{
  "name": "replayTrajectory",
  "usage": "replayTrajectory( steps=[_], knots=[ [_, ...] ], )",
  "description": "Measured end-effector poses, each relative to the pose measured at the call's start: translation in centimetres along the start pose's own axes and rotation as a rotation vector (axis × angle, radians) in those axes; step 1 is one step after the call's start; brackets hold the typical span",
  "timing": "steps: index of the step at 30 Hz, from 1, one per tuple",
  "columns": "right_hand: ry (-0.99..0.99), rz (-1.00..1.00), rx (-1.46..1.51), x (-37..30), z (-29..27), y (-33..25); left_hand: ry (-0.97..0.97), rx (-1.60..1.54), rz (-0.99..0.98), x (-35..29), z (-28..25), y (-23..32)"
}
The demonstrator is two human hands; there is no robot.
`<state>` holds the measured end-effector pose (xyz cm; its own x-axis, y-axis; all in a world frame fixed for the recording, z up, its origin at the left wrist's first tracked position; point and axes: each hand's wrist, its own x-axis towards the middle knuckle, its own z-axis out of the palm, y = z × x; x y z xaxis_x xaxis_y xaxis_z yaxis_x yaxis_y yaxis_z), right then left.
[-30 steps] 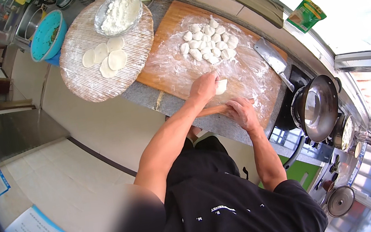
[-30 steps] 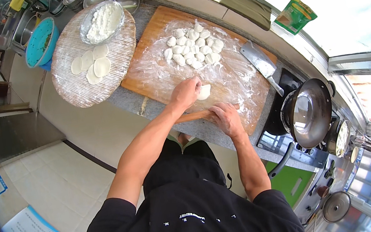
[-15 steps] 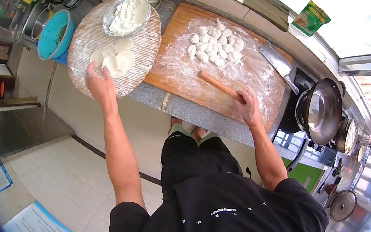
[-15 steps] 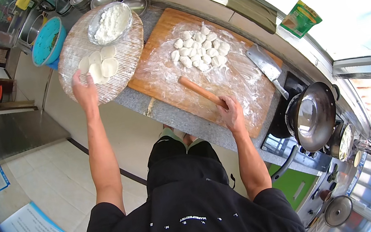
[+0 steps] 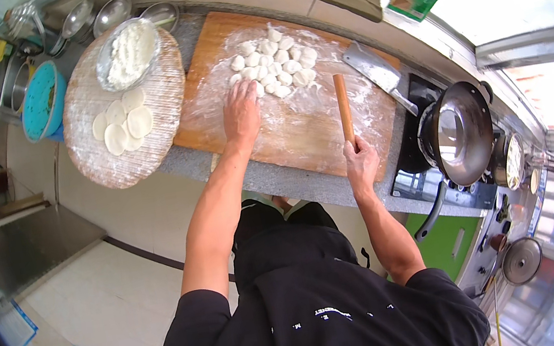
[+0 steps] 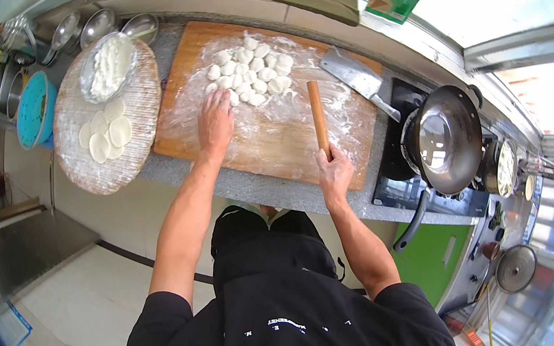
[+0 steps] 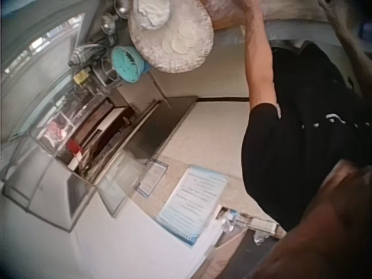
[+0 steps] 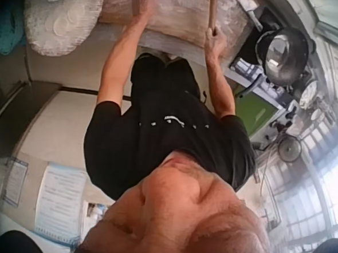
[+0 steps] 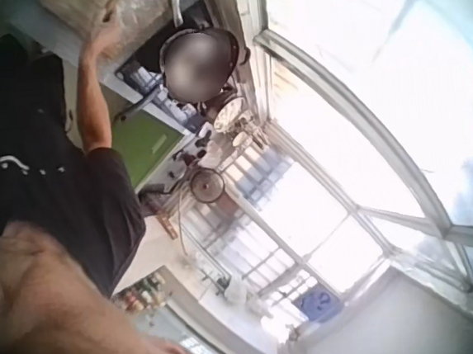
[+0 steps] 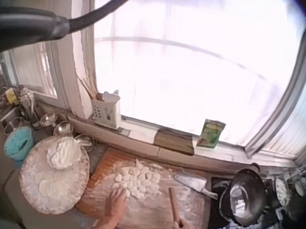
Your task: The person repeatedly rolls small dough balls into flat circular discs using a wooden rolling pin on a floured wooden board. After flattening each piece, they place it onto a nearby tray. The process is repeated continuously throughout the clip.
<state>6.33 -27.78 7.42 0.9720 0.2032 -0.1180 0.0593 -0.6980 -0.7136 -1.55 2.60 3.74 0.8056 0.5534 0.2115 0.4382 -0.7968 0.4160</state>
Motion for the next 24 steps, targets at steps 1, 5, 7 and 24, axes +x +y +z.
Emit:
replayTrajectory(
  steps=[1,5,7,24],
  knots=[
    [0.029,-0.017,0.003,-0.2,-0.2,0.2,0.026,0.054,0.018,-0.4,0.5,0.2],
    [0.074,-0.042,0.046,-1.0,-1.2,0.8,-0.178,0.015,-0.113,-1.6,-0.7,2.8],
    [0.068,-0.051,0.057,-1.0,-1.4,1.2,-0.163,-0.051,-0.070,-3.3,-0.8,3.5],
    [0.132,-0.141,0.092,1.0,-4.1,4.9,-0.341,0.000,0.355,-4.0,6.9,17.1]
  ],
)
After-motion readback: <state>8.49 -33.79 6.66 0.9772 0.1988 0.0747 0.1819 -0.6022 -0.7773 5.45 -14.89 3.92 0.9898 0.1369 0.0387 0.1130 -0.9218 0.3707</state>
